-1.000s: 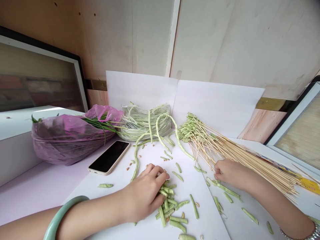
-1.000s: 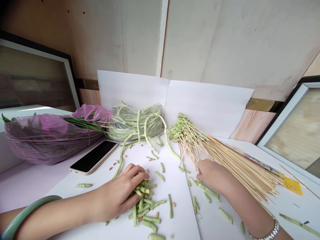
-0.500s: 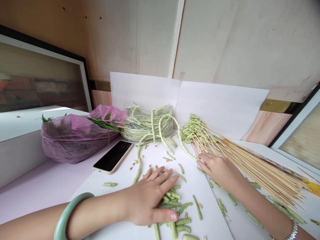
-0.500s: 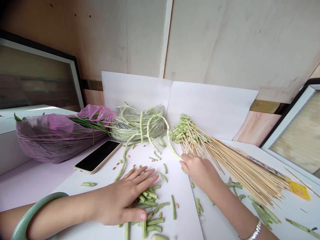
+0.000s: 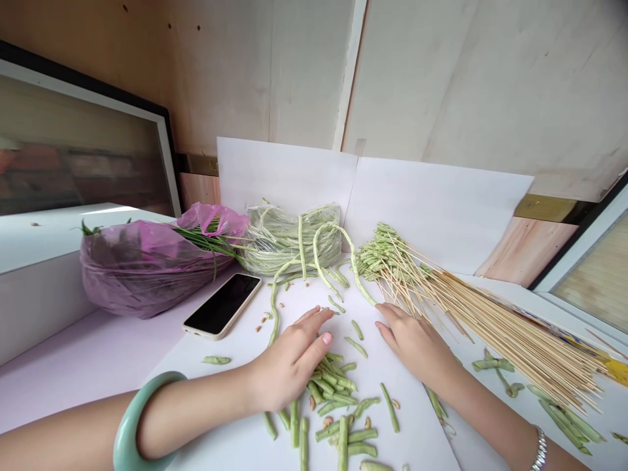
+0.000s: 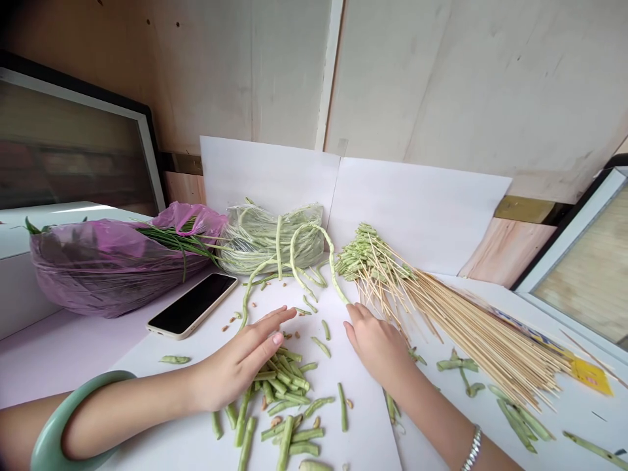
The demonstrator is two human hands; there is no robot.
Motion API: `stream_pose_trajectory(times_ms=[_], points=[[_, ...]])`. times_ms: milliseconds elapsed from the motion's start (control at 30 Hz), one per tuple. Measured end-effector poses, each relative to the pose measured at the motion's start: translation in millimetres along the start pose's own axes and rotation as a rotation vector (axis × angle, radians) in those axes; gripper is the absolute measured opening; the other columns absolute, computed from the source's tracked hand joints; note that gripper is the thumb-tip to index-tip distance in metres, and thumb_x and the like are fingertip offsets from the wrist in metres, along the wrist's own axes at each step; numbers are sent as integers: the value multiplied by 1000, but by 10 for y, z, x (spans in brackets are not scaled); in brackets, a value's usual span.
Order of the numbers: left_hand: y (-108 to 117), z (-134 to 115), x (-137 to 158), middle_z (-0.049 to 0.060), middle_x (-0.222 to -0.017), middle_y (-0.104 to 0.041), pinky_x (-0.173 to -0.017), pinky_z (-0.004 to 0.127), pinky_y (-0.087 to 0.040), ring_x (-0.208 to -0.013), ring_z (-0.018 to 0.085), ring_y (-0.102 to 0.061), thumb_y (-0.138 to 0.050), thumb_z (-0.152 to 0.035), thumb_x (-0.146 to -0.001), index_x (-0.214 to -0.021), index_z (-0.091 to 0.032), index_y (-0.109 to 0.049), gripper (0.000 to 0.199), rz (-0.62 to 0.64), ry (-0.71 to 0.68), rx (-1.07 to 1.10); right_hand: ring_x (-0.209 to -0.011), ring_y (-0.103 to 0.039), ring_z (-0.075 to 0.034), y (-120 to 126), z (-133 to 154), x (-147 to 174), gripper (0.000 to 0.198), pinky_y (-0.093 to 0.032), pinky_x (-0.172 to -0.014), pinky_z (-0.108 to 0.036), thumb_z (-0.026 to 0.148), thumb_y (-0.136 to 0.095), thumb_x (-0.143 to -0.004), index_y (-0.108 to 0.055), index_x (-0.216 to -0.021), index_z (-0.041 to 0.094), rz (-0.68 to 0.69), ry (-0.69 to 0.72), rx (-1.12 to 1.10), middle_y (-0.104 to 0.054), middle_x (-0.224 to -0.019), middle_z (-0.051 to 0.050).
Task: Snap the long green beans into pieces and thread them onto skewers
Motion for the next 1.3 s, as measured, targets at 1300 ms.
stream_pose_trajectory(times_ms=[1300], points=[[-44, -70, -14, 5, -77, -63, -68, 25, -44, -73, 16, -56, -57, -52, -83, -82, -12, -61, 40, -9, -33, 390, -82, -67, -15, 852, 845, 562, 27, -56, -73, -21, 5, -50, -87, -65, -103, 20, -389, 529, -906, -68, -96, -7]])
Point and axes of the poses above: each hand's wrist, its own x-axis away from the middle knuckle, its own y-axis out of the back of the hand, z = x × y, the point moved 8 cm from there along -x, towards the middle knuckle
